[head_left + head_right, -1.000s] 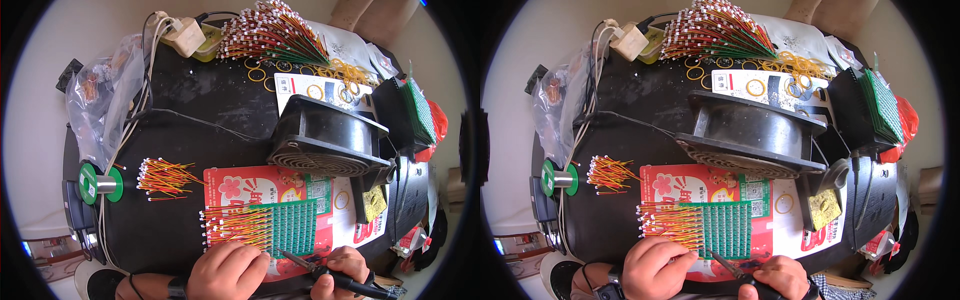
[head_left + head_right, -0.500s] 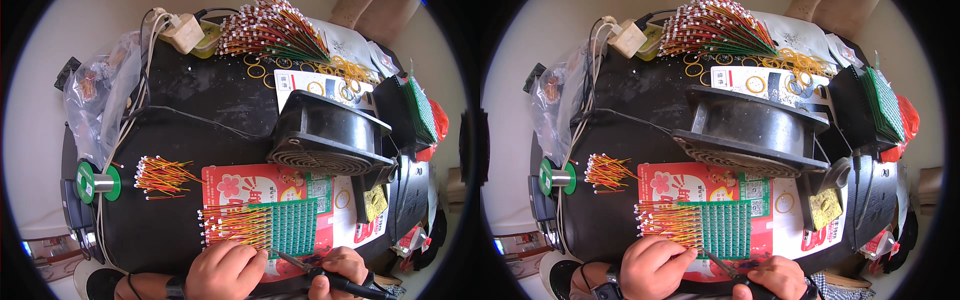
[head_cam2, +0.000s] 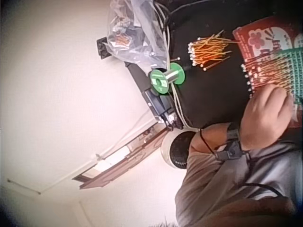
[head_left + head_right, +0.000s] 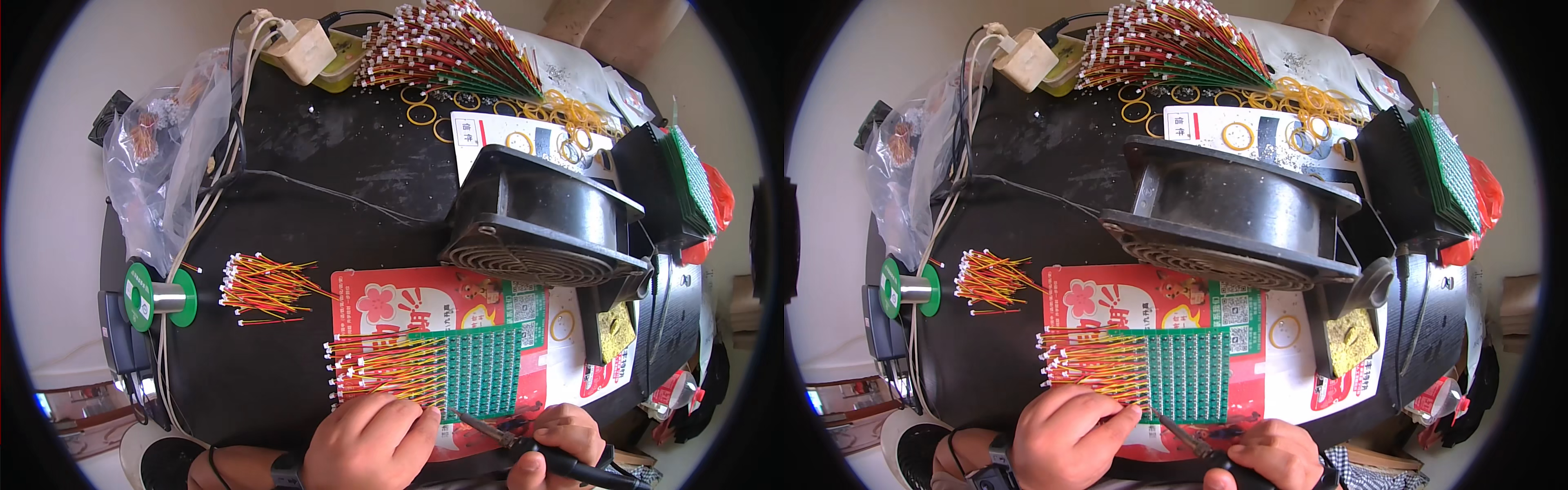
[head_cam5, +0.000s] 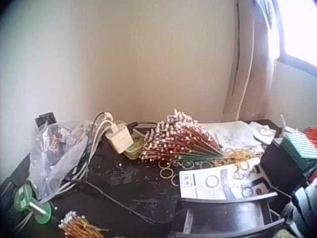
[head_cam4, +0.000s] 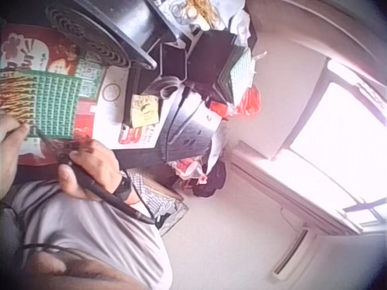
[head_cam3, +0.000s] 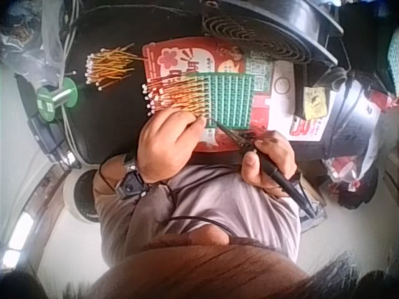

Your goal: Soldering small electronic components onto a green circuit board at an industrial workstation.

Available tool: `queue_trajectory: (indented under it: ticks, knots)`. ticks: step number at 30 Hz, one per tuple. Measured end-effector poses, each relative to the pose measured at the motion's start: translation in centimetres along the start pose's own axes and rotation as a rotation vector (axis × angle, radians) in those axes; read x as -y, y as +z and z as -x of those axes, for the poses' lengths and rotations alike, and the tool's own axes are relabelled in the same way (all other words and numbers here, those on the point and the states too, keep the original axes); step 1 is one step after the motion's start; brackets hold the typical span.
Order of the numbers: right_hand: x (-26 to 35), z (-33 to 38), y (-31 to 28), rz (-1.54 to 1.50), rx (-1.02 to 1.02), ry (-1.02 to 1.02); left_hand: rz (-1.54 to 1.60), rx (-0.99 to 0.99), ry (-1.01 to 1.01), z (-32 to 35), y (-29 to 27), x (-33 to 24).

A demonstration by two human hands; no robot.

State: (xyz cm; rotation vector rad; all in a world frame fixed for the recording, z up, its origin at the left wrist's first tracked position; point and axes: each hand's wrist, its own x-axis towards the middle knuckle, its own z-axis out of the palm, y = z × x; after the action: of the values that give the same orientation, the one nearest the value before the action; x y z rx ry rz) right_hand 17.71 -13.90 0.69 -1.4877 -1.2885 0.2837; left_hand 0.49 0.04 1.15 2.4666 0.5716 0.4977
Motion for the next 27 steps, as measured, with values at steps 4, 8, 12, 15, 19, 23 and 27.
queue_trajectory:
  ticks: [4, 8, 12, 15, 19, 23, 27]
  knots:
    - [0.18, 0.07, -0.18, 0.006, 0.006, 0.031, 0.003, 0.008, 0.005, 0.04, -0.01, 0.01]
    - [0.33, 0.12, -0.4, 0.009, 0.029, 0.041, 0.006, -0.027, 0.017, 0.04, 0.1, -0.16]
    - [0.2, 0.13, -0.18, 0.013, 0.0, 0.033, 0.051, -0.061, 0.025, 0.09, 0.19, -0.12]
    - [0.27, -0.01, -0.37, 0.024, 0.03, 0.042, 0.051, -0.035, 0.001, 0.24, 0.05, -0.31]
    - [0.31, -0.09, -0.49, 0.035, 0.044, 0.037, 0.013, 0.021, 0.012, 0.08, -0.03, 0.11]
    - [0.24, -0.06, -0.44, 0.053, 0.037, 0.029, 0.038, -0.024, -0.018, 0.02, 0.14, -0.12]
    - [0.24, 0.09, -0.4, 0.042, 0.028, 0.029, 0.021, -0.003, -0.021, -0.13, -0.04, -0.26]
